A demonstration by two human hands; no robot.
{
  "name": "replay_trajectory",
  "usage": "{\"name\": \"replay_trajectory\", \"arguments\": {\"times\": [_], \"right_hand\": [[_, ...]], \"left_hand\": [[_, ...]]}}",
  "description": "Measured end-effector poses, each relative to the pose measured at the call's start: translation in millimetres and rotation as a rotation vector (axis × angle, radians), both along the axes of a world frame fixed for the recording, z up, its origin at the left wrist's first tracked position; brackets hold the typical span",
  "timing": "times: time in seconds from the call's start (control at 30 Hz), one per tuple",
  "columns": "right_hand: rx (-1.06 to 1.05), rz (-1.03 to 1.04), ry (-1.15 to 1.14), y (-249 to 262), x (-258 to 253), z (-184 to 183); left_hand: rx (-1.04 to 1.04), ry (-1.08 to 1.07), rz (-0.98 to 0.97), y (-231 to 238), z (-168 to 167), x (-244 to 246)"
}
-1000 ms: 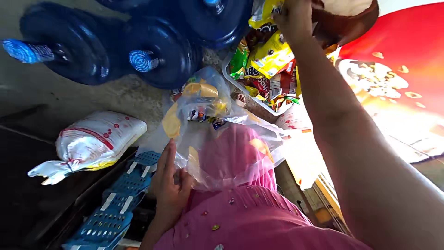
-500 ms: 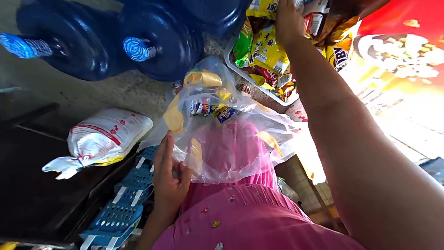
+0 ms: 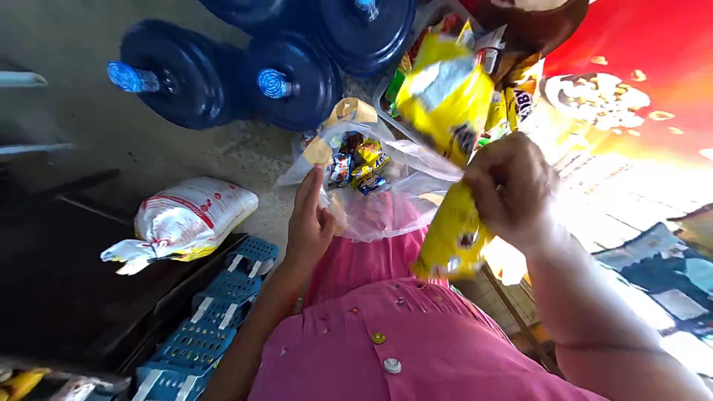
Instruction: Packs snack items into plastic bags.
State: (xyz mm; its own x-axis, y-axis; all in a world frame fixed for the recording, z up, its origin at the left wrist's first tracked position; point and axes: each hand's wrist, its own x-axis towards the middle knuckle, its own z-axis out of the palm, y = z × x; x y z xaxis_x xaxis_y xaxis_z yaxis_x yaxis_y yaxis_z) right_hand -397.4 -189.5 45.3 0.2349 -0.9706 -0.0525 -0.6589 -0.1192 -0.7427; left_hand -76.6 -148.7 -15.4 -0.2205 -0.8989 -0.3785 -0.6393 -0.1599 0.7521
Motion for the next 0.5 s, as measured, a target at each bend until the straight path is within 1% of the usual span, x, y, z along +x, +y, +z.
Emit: {"name": "replay_trajectory", "arguments": {"times": [0.03,0.1,0.17,0.23,0.27,0.3,0.4,0.43,0.47,0.5], "right_hand": [[0.036,0.04,-0.095,12,9,7],[0.144,0.103,-0.197,24,29,3],[0.302,0.184,-0.203,23,46,-11],[0.509,0.227,-0.145,13,66,-29],[0.581,0.188,-0.114,8,78,-42],[0.637,0.092,-0.097,5,90,-58],[0.681,-0.337,-0.17,-9,111,-109],[0.649,-0.436,-0.22,-14,112,-118],[0.569,-0.497,-0.248,-17,112,-119],[0.446,-0.522,-0.262,-16,110,-115]], "left_hand": [[0.002,0.013,-0.007,0,1,3],[0.021,0.049,0.004,6,5,10],[0.015,0.072,0.021,14,10,20],[-0.009,0.046,0.024,25,12,31],[-0.021,0.02,0.007,30,13,37],[-0.016,0.005,-0.017,34,15,41],[0.006,-0.011,-0.093,43,17,44],[-0.007,-0.014,-0.104,47,17,44],[-0.029,-0.014,-0.104,49,17,44],[-0.05,-0.019,-0.101,50,17,45]]}}
